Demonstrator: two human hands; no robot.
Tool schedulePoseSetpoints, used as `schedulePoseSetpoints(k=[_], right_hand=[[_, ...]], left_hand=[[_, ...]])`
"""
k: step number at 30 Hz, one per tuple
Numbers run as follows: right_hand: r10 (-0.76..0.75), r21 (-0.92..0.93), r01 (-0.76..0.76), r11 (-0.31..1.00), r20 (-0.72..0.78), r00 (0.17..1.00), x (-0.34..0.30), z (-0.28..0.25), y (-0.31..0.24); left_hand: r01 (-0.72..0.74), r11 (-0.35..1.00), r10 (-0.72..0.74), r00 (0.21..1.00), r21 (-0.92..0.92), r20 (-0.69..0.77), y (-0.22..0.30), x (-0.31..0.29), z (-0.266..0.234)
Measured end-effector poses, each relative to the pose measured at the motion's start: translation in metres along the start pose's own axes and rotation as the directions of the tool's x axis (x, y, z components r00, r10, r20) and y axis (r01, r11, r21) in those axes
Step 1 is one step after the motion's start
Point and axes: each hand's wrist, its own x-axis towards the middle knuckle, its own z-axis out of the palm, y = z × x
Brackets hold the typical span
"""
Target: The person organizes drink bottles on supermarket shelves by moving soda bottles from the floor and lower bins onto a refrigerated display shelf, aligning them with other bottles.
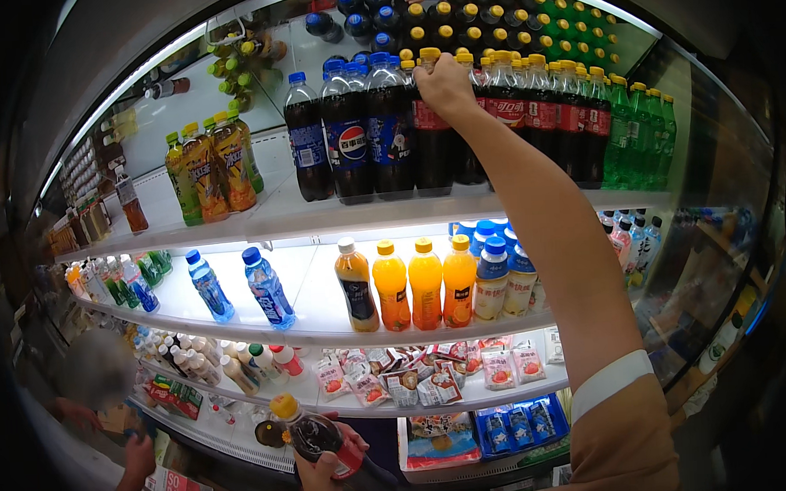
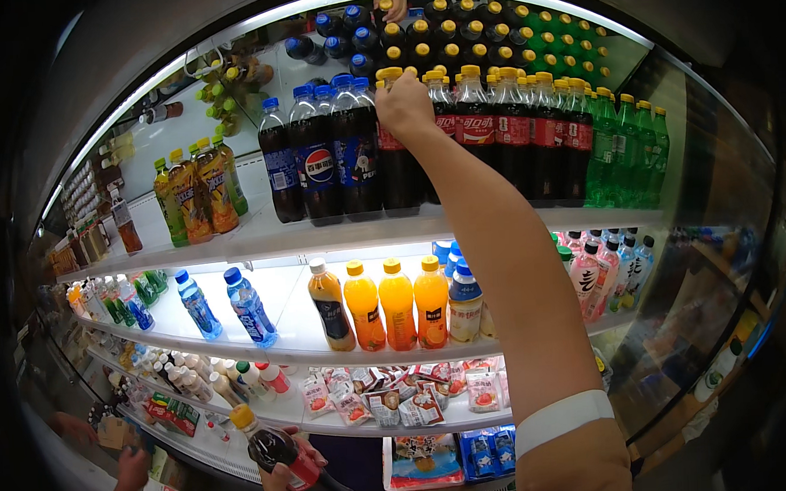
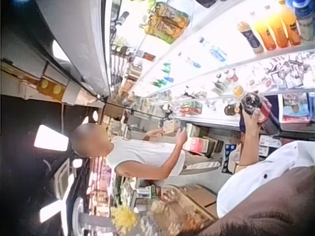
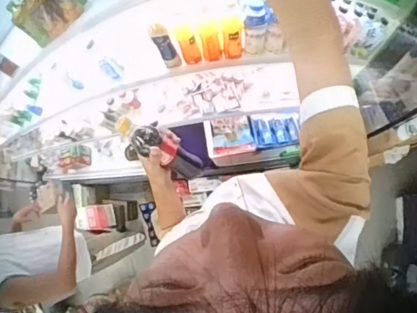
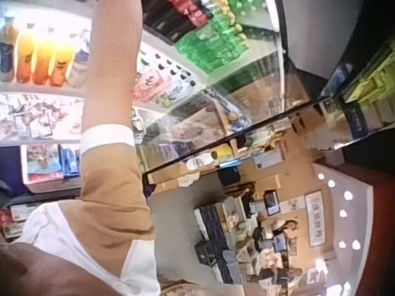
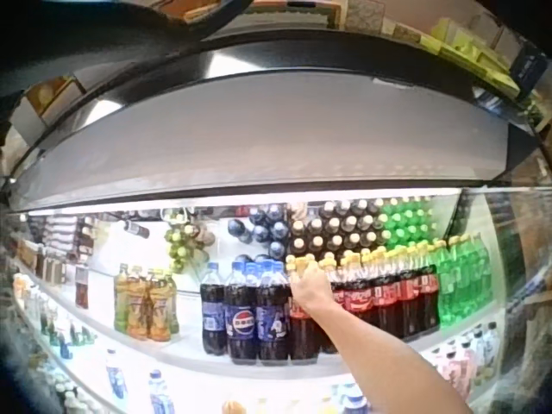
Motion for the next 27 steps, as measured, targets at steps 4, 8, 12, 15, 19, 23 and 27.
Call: schedulePoseSetpoints(k=[4, 8, 12, 15, 19, 23, 27], right_hand=[[-0.028, 0.130, 0.044, 0.991, -0.126, 0.992, 0.006, -0.031, 0.001], [-0.205, 0.214, 0.270, 0.939, -0.283, 0.937, -0.014, -0.088, -0.019], [-0.181, 0.300, 0.155, 0.941, 0.059, 0.982, -0.089, -0.147, -0.039], [-0.170, 0.625, -0.156, 0.765, 0.430, 0.887, -0.191, -0.119, -0.050], [-0.070, 0.527, -0.516, 0.675, 0.742, 0.667, -0.278, -0.121, -0.047], [-0.028, 0.465, -0.609, 0.643, 0.808, 0.588, -0.319, -0.100, -0.034], [0.000, 0.389, -0.672, 0.630, 0.865, 0.502, -0.343, -0.085, -0.018]], left_hand=[[0.002, 0.998, 0.004, 0.996, -0.064, 0.092, -0.008, 0.005, -0.016], [-0.106, 0.976, 0.153, 0.956, -0.191, 0.251, -0.014, 0.030, 0.000], [-0.074, 0.972, 0.188, 0.811, -0.222, 0.554, -0.013, 0.065, 0.020], [0.053, 0.940, 0.181, 0.760, -0.337, 0.625, -0.008, 0.076, 0.036], [0.408, 0.811, 0.129, 0.575, -0.420, 0.808, -0.066, 0.085, 0.039], [0.591, 0.708, 0.082, 0.473, -0.385, 0.877, -0.096, 0.068, 0.017], [0.622, 0.661, 0.040, 0.530, -0.420, 0.847, -0.107, 0.044, 0.017]])
